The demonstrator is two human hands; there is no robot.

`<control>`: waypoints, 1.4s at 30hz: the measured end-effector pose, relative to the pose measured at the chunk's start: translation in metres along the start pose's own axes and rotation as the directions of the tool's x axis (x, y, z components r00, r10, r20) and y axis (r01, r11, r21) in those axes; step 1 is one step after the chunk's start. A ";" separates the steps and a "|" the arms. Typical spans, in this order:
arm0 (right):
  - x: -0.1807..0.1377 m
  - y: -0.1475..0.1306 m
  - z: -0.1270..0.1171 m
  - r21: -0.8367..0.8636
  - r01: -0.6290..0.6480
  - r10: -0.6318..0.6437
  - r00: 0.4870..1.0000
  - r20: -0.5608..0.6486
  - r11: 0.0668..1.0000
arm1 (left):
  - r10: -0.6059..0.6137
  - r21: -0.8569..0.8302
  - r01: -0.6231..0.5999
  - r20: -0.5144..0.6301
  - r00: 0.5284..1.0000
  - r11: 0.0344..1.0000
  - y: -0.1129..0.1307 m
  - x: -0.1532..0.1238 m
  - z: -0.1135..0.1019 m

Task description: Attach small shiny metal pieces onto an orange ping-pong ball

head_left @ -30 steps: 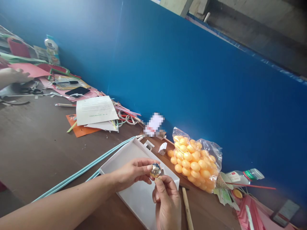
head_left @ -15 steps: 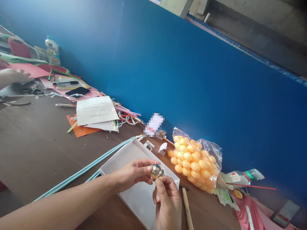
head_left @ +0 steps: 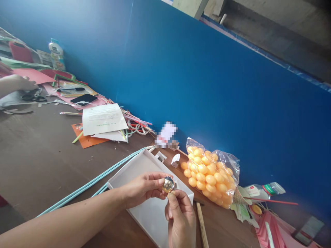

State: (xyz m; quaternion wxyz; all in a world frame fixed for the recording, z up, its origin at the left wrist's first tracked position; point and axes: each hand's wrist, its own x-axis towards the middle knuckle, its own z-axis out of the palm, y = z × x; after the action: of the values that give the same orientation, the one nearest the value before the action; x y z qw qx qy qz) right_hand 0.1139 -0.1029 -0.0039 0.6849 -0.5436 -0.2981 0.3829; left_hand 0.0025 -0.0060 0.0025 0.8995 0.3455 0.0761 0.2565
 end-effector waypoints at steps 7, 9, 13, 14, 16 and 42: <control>0.000 -0.001 0.000 -0.004 0.002 -0.002 1.000 -0.003 1.000 | 0.016 0.022 -0.016 -0.003 1.000 1.000 0.000 0.000 -0.001; 0.000 -0.002 0.000 -0.012 0.003 -0.003 1.000 -0.003 1.000 | 0.023 0.035 -0.023 -0.003 1.000 0.999 0.000 0.000 -0.001; 0.000 -0.003 0.000 -0.022 0.009 -0.009 1.000 -0.004 1.000 | 0.037 0.059 -0.037 -0.003 0.999 0.998 -0.001 0.000 -0.001; 0.000 -0.003 0.000 -0.022 0.010 -0.010 1.000 -0.006 1.000 | 0.040 0.059 -0.039 -0.001 0.999 0.997 -0.001 0.000 -0.001; 0.000 -0.002 0.000 -0.020 0.008 -0.008 1.000 -0.008 1.000 | 0.042 0.060 -0.042 0.002 0.999 0.997 -0.001 0.000 0.000; 0.001 -0.005 0.001 -0.009 0.006 -0.006 1.000 0.019 1.000 | 0.080 0.062 -0.082 0.031 0.996 0.995 -0.004 -0.002 0.004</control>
State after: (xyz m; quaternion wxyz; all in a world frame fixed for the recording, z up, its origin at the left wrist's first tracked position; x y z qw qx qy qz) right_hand 0.1142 -0.1018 0.0010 0.6806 -0.5423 -0.3080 0.3845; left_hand 0.0043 -0.0121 0.0028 0.8779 0.3803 0.0576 0.2853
